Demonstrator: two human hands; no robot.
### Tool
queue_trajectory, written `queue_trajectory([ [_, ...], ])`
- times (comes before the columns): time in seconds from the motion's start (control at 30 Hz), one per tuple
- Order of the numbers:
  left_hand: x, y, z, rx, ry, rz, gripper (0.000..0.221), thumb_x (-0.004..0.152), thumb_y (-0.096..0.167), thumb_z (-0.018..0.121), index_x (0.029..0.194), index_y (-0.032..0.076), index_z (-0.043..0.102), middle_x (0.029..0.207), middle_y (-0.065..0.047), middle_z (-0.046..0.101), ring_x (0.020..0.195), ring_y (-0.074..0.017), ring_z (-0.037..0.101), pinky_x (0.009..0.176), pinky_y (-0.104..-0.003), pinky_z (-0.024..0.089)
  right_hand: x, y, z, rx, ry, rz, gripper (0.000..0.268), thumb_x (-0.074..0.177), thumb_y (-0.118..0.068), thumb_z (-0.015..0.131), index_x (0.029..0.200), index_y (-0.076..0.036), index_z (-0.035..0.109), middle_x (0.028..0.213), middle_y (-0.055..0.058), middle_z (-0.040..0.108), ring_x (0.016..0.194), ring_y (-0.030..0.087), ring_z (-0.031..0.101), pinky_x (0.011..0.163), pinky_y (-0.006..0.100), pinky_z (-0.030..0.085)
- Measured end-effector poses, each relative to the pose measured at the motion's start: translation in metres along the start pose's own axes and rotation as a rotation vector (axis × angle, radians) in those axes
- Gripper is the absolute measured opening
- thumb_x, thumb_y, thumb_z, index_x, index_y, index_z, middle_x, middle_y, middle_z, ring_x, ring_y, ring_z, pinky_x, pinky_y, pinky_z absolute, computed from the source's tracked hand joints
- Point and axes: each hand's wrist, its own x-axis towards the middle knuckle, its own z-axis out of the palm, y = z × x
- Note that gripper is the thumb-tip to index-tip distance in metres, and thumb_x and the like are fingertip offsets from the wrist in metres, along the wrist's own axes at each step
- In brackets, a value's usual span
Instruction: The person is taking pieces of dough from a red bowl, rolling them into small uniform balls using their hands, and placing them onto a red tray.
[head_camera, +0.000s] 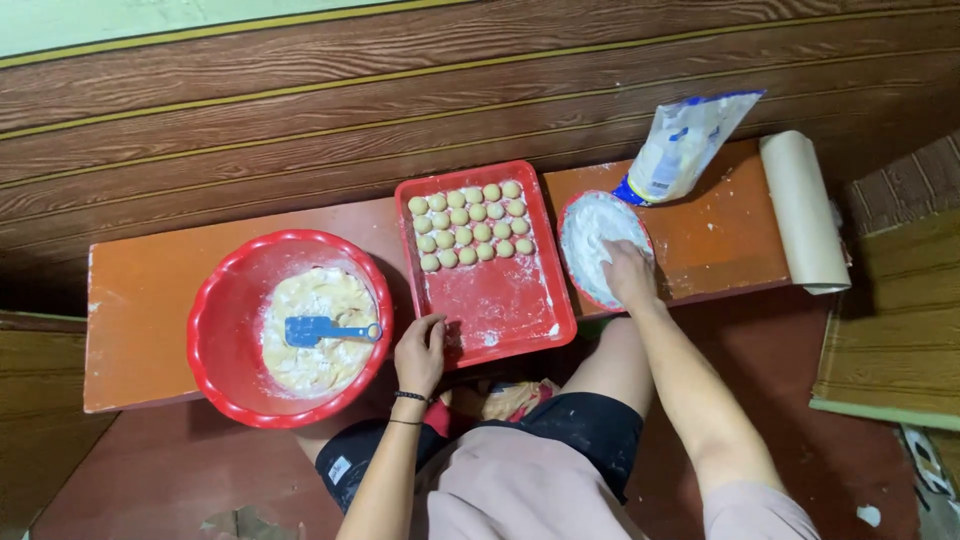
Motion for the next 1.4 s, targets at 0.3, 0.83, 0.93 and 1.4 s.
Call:
queue_trajectory([
  [0.3,-0.002,-0.003,0.002,0.025,-0.006,0.02,0.019,0.1,0.022,0.061,0.111,0.019,0.076,0.104,-0.004,0.076,0.106,-0.0277,0.07,0.094,-0.041,0.056,0.022,-0.008,-0.006,-0.005,-0.04,0.077,0.018,0.101,-0.019,0.06,0.111,-0.018,0.075,0.103,0.011,0.068,0.102,0.033,0.072,0.091,0.043,0.058],
  [0.83,-0.005,-0.009,0.003,-0.002,-0.027,0.041,0.019,0.101,0.022,0.059,0.112,0.02,0.075,0.105,-0.004,0.075,0.108,-0.0264,0.07,0.096,-0.04,0.055,0.031,-0.199,-0.049,0.345,-0.034,-0.294,0.021,0.09,-0.009,0.07,0.108,-0.017,0.076,0.103,0.014,0.074,0.106,0.036,0.071,0.094,0.045,0.057],
  [0.93,-0.005,-0.011,0.003,-0.006,-0.035,0.038,0.019,0.101,0.022,0.058,0.112,0.019,0.074,0.106,-0.003,0.074,0.109,-0.0259,0.069,0.097,-0.04,0.055,0.033,-0.226,-0.043,0.343,-0.075,-0.369,0.023,0.089,-0.007,0.069,0.108,-0.017,0.076,0.104,0.013,0.075,0.108,0.035,0.07,0.096,0.044,0.056],
  [1.4,-0.006,-0.012,0.002,0.0,-0.045,0.063,0.018,0.102,0.022,0.058,0.112,0.019,0.073,0.105,-0.003,0.073,0.108,-0.0251,0.07,0.095,-0.038,0.056,0.069,-0.279,-0.027,0.332,-0.116,-0.521,0.017,0.09,-0.011,0.07,0.106,-0.014,0.074,0.102,0.013,0.074,0.109,0.034,0.07,0.097,0.045,0.055],
])
